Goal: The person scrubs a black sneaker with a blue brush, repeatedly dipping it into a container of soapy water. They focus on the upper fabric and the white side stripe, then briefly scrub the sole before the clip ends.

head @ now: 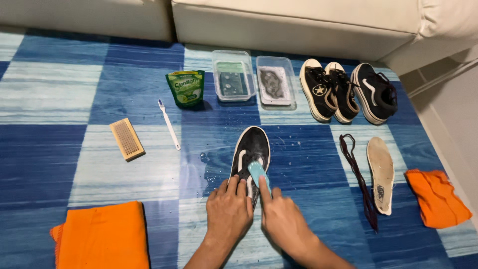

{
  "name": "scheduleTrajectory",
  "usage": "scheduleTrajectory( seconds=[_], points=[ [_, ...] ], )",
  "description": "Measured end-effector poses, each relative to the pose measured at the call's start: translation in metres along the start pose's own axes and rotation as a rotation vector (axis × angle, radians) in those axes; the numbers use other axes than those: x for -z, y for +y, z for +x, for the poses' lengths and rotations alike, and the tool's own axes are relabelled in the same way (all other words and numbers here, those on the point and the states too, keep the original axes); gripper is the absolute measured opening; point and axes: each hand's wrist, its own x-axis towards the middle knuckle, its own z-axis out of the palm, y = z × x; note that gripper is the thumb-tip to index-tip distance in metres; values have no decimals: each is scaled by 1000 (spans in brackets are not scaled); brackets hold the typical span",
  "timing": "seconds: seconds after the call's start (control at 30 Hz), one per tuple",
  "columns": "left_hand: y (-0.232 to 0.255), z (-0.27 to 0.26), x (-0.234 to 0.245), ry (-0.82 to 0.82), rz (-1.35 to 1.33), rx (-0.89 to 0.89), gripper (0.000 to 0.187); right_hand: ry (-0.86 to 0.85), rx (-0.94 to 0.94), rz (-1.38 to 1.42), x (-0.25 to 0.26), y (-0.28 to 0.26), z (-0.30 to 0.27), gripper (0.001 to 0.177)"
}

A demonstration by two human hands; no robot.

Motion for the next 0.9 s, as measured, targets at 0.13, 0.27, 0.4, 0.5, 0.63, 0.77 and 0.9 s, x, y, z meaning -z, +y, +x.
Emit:
scheduleTrajectory(
  seconds=[0.13,0.27,0.4,0.5,0.63,0.77,0.9],
  points=[
    [0,-1,0,32,-27,-7,38,13,-26,85,-1,14,32,74],
    [1,-2,2,24,-29,-15,43,95,-13,117,-1,33,84,69],
    [0,-1,2,-1,-59,-15,46,-101,-40,224,76,32,77,55],
    [-2,-3,-6,-19,-60,-9,47,-35,-92,453,123,44,92,46],
    [-3,-3,-6,-10,-45,-21,47,-10,-83,574,135,74,167,38],
    [-3,-5,-11,-18,-49,-30,46,141,-12,510,116,81,262,34],
    [-5,-8,-25,30,-56,-33,51,221,26,158,85,72,348,26]
  ],
)
